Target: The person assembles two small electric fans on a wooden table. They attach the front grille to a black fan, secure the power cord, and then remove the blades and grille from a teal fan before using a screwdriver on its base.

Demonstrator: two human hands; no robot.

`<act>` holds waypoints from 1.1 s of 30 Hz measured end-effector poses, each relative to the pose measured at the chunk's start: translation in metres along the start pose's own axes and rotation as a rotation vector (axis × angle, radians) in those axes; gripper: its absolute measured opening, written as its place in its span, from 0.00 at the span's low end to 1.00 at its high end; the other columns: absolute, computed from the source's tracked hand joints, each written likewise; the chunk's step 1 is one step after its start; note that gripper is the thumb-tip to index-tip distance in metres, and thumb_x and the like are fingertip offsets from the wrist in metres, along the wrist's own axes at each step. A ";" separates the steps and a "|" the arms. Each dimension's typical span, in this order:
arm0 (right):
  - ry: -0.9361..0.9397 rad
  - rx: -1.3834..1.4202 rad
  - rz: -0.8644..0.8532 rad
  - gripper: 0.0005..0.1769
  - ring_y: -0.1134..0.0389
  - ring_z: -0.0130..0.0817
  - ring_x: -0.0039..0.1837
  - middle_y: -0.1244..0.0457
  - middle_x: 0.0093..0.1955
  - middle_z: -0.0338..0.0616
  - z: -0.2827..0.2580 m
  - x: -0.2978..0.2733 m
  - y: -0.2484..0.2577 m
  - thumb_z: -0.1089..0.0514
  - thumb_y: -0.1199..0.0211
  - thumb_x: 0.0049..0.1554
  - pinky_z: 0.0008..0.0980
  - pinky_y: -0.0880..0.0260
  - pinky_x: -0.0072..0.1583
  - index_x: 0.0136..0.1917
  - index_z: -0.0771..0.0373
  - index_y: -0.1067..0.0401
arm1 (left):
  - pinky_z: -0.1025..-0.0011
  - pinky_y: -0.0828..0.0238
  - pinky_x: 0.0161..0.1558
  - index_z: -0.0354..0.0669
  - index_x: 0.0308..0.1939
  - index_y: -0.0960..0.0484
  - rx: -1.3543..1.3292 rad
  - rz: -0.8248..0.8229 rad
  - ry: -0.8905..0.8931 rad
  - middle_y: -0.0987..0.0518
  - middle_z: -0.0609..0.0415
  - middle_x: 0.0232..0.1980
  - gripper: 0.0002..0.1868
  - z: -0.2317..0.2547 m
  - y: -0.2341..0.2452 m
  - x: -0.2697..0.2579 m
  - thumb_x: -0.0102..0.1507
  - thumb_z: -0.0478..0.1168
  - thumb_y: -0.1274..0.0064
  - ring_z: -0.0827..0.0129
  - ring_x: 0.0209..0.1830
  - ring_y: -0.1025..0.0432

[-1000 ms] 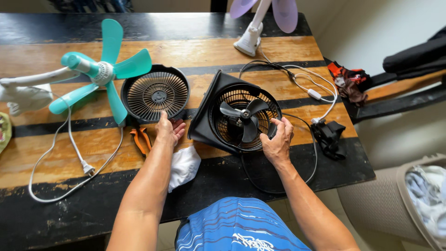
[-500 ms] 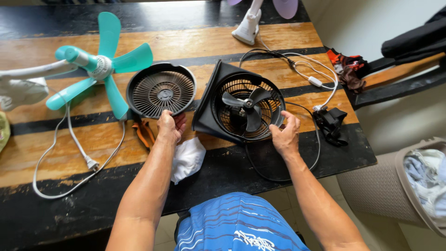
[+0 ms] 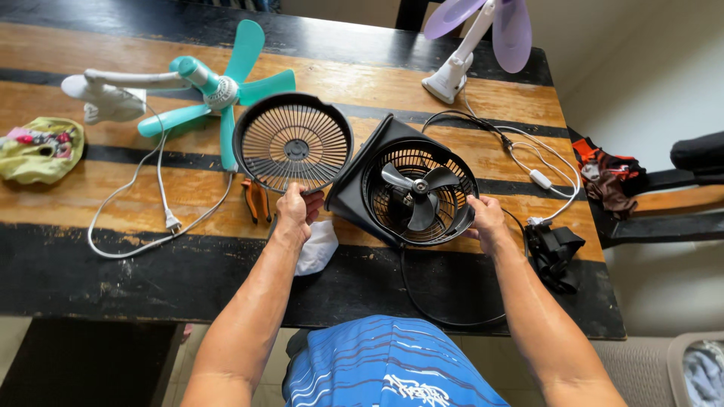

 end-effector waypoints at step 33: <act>-0.202 0.422 -0.580 0.17 0.30 0.44 0.56 0.34 0.49 0.45 0.038 0.006 -0.008 0.58 0.47 0.51 0.61 0.32 0.67 0.53 0.66 0.32 | 0.37 0.60 0.71 0.40 0.61 0.28 -0.272 -0.174 -0.265 0.28 0.47 0.69 0.30 -0.036 -0.073 -0.079 0.62 0.56 0.52 0.50 0.79 0.48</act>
Point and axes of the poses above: each hand's wrist, its own x-axis towards the middle knuckle, its own y-axis out of the back of the hand, z = x × y, the point moved 2 cm from there along x, towards the middle knuckle
